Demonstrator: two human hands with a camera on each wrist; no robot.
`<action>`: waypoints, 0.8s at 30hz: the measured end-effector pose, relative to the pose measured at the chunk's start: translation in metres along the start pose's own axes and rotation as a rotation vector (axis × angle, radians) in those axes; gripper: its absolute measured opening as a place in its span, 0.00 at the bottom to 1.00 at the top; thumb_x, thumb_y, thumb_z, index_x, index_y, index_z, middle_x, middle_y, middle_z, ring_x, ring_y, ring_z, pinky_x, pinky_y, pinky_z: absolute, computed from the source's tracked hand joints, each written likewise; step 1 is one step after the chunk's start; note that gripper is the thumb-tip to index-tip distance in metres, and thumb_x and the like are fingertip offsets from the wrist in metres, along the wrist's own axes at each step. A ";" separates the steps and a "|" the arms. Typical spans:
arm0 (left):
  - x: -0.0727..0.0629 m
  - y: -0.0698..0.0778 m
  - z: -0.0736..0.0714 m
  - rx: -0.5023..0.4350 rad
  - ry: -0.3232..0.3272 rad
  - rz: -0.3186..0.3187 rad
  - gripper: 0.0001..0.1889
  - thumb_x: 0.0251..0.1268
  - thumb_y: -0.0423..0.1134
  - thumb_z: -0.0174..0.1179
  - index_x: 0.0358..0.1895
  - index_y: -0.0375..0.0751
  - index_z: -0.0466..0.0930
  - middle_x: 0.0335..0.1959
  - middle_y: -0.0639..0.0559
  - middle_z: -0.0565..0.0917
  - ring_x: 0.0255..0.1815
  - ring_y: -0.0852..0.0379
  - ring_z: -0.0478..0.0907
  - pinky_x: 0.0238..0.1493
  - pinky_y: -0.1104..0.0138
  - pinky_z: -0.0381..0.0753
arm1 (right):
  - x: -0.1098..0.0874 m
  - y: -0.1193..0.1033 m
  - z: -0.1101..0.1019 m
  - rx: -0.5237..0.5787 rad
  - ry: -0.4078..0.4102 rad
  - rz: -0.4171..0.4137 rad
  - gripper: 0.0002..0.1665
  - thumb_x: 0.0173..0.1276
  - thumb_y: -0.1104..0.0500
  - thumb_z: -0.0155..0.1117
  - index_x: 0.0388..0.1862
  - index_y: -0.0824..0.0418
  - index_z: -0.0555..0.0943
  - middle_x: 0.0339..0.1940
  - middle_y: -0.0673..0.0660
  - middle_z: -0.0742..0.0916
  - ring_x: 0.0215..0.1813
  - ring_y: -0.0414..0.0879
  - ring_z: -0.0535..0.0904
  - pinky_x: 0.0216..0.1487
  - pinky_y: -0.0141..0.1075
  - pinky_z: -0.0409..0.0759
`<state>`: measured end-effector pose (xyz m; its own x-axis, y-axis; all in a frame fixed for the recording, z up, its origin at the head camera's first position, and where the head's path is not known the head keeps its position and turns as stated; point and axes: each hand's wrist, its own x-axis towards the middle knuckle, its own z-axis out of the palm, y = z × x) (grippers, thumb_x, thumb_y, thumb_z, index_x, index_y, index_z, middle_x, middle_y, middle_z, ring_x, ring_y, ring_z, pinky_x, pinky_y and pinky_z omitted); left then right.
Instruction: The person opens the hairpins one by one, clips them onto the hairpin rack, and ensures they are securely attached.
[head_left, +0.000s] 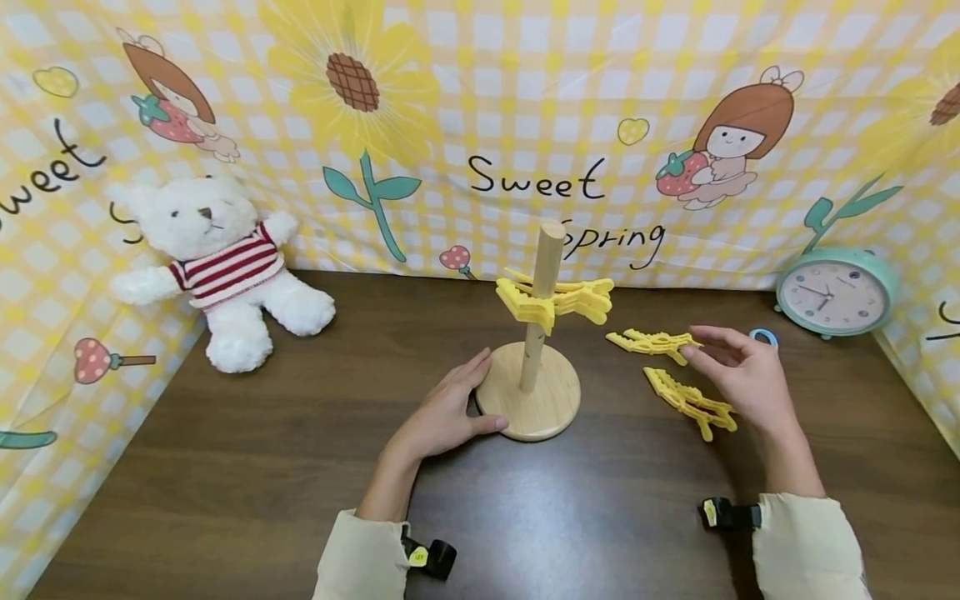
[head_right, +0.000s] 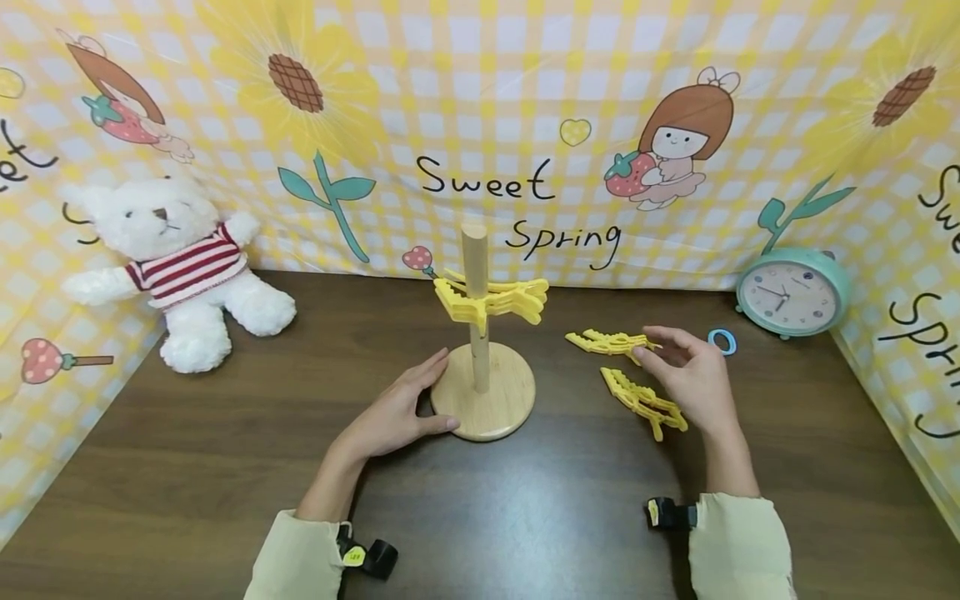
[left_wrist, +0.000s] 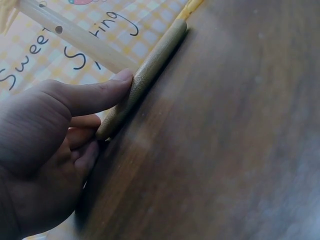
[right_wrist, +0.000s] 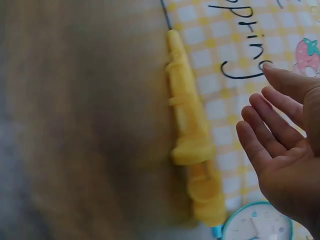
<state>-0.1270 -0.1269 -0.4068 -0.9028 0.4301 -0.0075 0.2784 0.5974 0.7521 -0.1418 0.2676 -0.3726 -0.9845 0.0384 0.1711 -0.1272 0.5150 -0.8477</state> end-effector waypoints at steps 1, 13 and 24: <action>0.000 0.000 0.000 0.000 -0.002 -0.002 0.48 0.62 0.45 0.73 0.79 0.33 0.56 0.82 0.46 0.54 0.81 0.44 0.50 0.76 0.48 0.54 | 0.001 0.002 0.000 -0.016 -0.008 0.017 0.27 0.71 0.54 0.70 0.62 0.70 0.80 0.55 0.54 0.86 0.50 0.26 0.79 0.44 0.21 0.78; 0.000 0.000 0.000 -0.009 0.002 -0.001 0.47 0.62 0.45 0.73 0.79 0.32 0.57 0.82 0.46 0.54 0.81 0.44 0.50 0.76 0.48 0.54 | 0.006 0.014 0.002 -0.110 -0.053 0.068 0.31 0.72 0.52 0.69 0.64 0.72 0.78 0.62 0.71 0.81 0.58 0.48 0.82 0.42 0.17 0.75; -0.001 0.001 -0.002 -0.017 -0.002 0.002 0.47 0.62 0.45 0.73 0.78 0.32 0.57 0.82 0.45 0.54 0.81 0.44 0.49 0.76 0.48 0.54 | 0.007 0.020 0.005 -0.117 -0.143 0.099 0.36 0.73 0.51 0.67 0.70 0.74 0.72 0.62 0.76 0.79 0.63 0.69 0.77 0.42 0.16 0.73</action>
<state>-0.1264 -0.1283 -0.4048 -0.9015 0.4327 -0.0075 0.2746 0.5852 0.7630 -0.1519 0.2737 -0.3915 -0.9997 -0.0235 0.0094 -0.0218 0.6111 -0.7913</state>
